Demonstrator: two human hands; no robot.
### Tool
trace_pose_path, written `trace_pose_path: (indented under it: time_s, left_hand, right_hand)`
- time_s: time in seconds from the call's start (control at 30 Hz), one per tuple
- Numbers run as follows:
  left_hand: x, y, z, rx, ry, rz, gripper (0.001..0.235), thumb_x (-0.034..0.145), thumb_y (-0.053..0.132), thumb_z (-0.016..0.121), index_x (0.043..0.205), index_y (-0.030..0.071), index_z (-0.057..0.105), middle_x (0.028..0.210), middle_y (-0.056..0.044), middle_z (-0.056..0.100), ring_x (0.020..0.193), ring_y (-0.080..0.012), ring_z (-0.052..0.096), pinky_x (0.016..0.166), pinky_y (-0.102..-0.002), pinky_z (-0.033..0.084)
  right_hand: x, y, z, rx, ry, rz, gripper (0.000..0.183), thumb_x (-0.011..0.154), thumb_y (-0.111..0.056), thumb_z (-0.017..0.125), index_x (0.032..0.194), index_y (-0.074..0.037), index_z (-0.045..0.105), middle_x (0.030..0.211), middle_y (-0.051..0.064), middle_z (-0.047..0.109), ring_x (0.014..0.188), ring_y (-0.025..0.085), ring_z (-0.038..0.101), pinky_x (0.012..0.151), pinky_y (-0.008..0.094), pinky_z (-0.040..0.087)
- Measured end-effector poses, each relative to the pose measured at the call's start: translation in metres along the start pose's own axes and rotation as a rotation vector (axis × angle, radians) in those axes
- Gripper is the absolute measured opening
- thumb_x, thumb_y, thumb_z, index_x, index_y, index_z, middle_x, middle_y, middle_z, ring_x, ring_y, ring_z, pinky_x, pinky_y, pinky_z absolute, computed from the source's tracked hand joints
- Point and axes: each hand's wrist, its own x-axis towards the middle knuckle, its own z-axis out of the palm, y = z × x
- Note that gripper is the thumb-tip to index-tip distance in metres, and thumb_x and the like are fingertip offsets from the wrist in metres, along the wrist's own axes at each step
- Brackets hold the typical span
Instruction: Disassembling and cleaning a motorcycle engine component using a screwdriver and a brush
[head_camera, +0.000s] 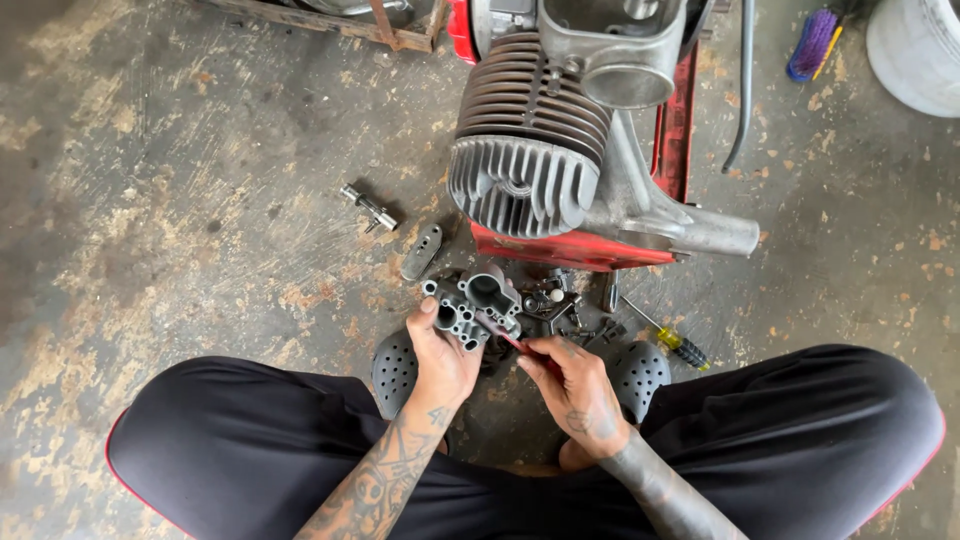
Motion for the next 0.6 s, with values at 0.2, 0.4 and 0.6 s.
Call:
trace_pose_path:
  time_s: [0.2, 0.4, 0.6]
  left_hand:
    - [0.003, 0.005, -0.013, -0.044, 0.238, 0.023, 0.043, 0.097, 0.038, 0.05, 0.123, 0.005, 0.055, 0.116, -0.015, 0.066, 0.102, -0.0281, 0.065, 0.087, -0.042, 0.054]
    - [0.0, 0.001, 0.004, 0.062, 0.108, 0.024, 0.054, 0.098, 0.046, 0.05, 0.118, -0.002, 0.064, 0.11, -0.018, 0.072, 0.095, -0.029, 0.069, 0.075, -0.04, 0.057]
    - [0.001, 0.003, 0.004, -0.007, 0.097, 0.029, 0.055, 0.099, 0.044, 0.05, 0.125, -0.004, 0.06, 0.115, -0.018, 0.07, 0.099, -0.0306, 0.068, 0.072, -0.042, 0.059]
  right_hand:
    - [-0.003, 0.003, -0.003, -0.001, -0.029, 0.009, 0.017, 0.087, -0.009, 0.073, 0.101, -0.001, 0.071, 0.082, 0.005, 0.073, 0.055, 0.019, 0.059, 0.054, 0.03, 0.048]
    - [0.004, -0.004, 0.0, -0.026, -0.016, -0.046, 0.017, 0.088, -0.009, 0.072, 0.102, 0.0, 0.069, 0.086, 0.006, 0.074, 0.06, 0.021, 0.064, 0.058, 0.031, 0.051]
    - [0.006, -0.006, 0.0, -0.045, -0.027, -0.04, 0.017, 0.087, -0.008, 0.072, 0.101, 0.0, 0.07, 0.088, 0.006, 0.076, 0.064, 0.023, 0.067, 0.061, 0.031, 0.053]
